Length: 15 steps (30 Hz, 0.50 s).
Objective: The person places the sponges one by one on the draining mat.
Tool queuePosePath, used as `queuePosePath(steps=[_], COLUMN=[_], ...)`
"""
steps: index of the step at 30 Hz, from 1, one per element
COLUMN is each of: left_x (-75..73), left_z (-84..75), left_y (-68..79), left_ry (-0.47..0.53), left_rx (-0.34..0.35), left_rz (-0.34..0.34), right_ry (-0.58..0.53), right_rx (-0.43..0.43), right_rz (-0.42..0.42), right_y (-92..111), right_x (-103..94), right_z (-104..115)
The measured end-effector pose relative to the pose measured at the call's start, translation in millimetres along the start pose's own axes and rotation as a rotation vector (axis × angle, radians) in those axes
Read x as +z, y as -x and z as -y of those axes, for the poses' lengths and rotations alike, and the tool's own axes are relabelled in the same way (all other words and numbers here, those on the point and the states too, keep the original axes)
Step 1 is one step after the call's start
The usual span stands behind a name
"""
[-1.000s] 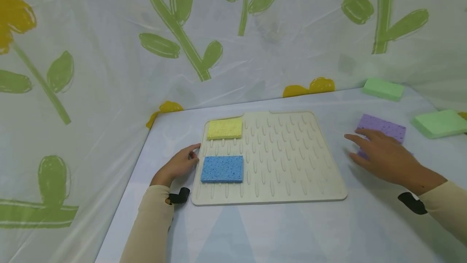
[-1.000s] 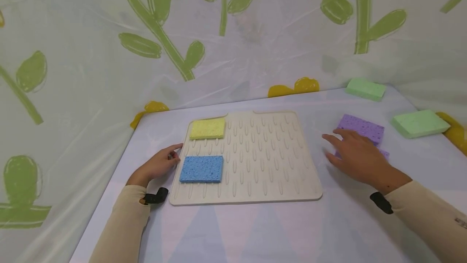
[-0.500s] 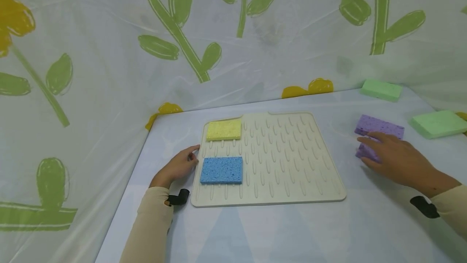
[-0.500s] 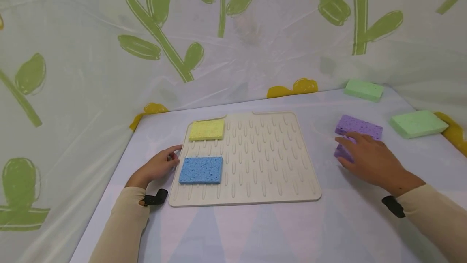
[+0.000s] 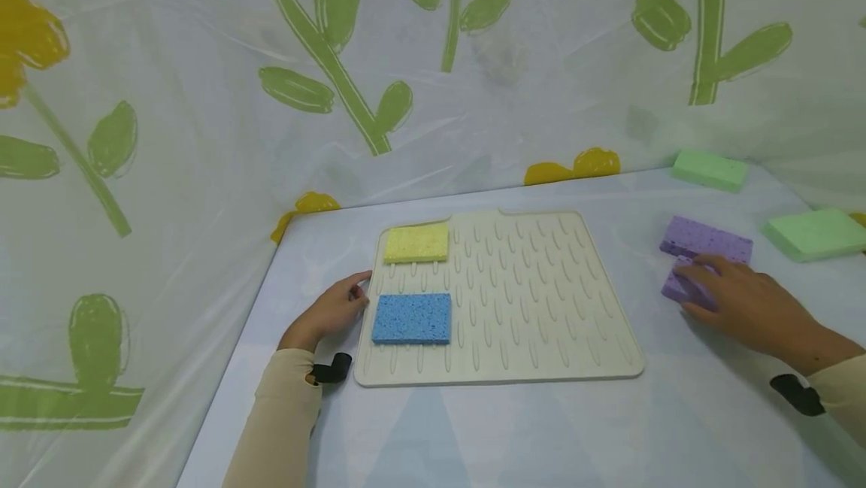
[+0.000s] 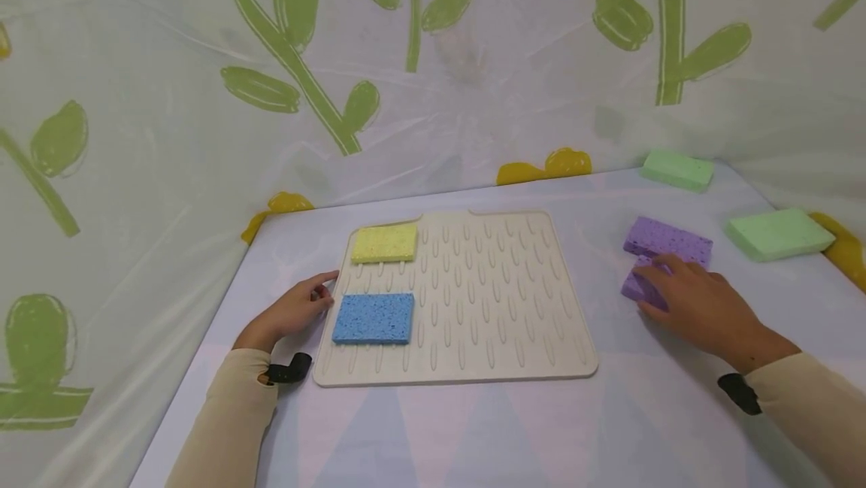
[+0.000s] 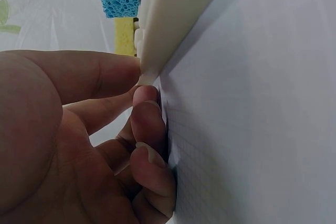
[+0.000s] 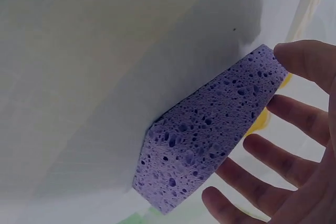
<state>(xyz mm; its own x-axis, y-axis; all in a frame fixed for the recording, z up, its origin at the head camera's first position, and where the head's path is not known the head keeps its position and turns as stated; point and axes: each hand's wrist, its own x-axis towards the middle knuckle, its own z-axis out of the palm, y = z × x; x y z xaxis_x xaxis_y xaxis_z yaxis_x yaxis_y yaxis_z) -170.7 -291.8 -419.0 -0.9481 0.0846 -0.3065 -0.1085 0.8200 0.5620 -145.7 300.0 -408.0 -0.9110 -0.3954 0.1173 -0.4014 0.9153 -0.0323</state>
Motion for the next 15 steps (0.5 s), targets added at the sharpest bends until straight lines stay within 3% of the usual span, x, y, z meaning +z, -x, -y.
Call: queuePosePath(steps=[15], left_x=[1.7], left_z=[2.3], left_y=[0.8], left_ry=[0.013], left_rx=[0.004], left_rz=[-0.013], right_ry=[0.017], right_rx=[0.016], right_rz=[0.092], right_y=[2.5], right_x=[2.4], right_z=[-5.3])
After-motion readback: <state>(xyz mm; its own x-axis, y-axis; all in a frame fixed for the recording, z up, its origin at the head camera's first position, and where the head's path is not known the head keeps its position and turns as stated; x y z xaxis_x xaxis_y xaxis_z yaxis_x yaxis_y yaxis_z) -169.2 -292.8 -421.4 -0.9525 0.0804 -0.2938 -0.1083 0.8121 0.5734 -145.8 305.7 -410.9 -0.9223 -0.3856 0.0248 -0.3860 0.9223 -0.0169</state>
